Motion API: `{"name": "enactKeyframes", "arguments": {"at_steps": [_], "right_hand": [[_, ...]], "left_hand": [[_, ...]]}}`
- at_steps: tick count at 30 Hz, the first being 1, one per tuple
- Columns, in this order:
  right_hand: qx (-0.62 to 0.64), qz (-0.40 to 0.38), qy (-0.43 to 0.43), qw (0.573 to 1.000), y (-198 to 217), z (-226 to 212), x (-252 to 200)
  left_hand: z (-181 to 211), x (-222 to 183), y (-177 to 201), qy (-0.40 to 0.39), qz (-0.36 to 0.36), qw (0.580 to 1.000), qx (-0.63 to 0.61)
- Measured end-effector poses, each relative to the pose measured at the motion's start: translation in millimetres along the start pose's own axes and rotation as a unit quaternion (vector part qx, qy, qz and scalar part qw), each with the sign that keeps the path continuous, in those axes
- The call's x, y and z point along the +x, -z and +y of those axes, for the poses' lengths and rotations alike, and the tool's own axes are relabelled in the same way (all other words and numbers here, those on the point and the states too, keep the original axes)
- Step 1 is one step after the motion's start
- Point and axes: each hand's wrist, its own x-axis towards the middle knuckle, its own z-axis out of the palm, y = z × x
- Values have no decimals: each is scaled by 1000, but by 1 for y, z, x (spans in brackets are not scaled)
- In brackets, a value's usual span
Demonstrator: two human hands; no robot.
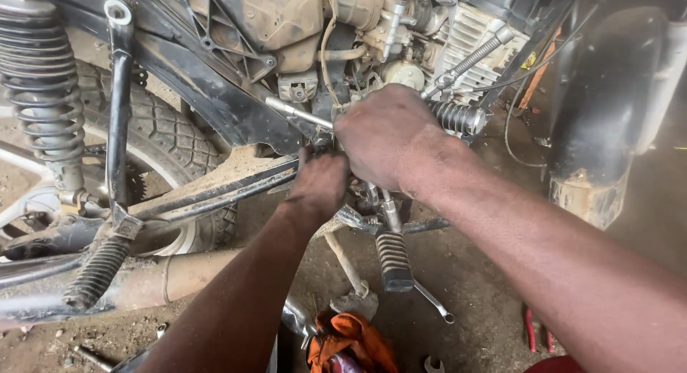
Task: The person uses a screwdriver and a socket wrench to adjust or remove components from a motorcycle engine.
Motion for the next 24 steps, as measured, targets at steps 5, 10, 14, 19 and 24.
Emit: {"name": "enactKeyframes", "arguments": {"at_steps": [5, 10, 14, 19, 24], "right_hand": [[25, -21, -16, 999, 4, -4, -3], [17, -30, -19, 999, 7, -4, -5], [1, -14, -11, 1000, 4, -1, -2], [-11, -6, -2, 1000, -1, 0, 1], [51, -36, -23, 998, 12, -5, -1]], "left_hand": [[-4, 2, 2, -70, 20, 994, 77], [-18, 19, -17, -128, 36, 982, 136], [-13, 8, -3, -140, 15, 974, 178], [-2, -3, 9, -139, -3, 972, 191], [11, -20, 32, -128, 0, 976, 177]]}}
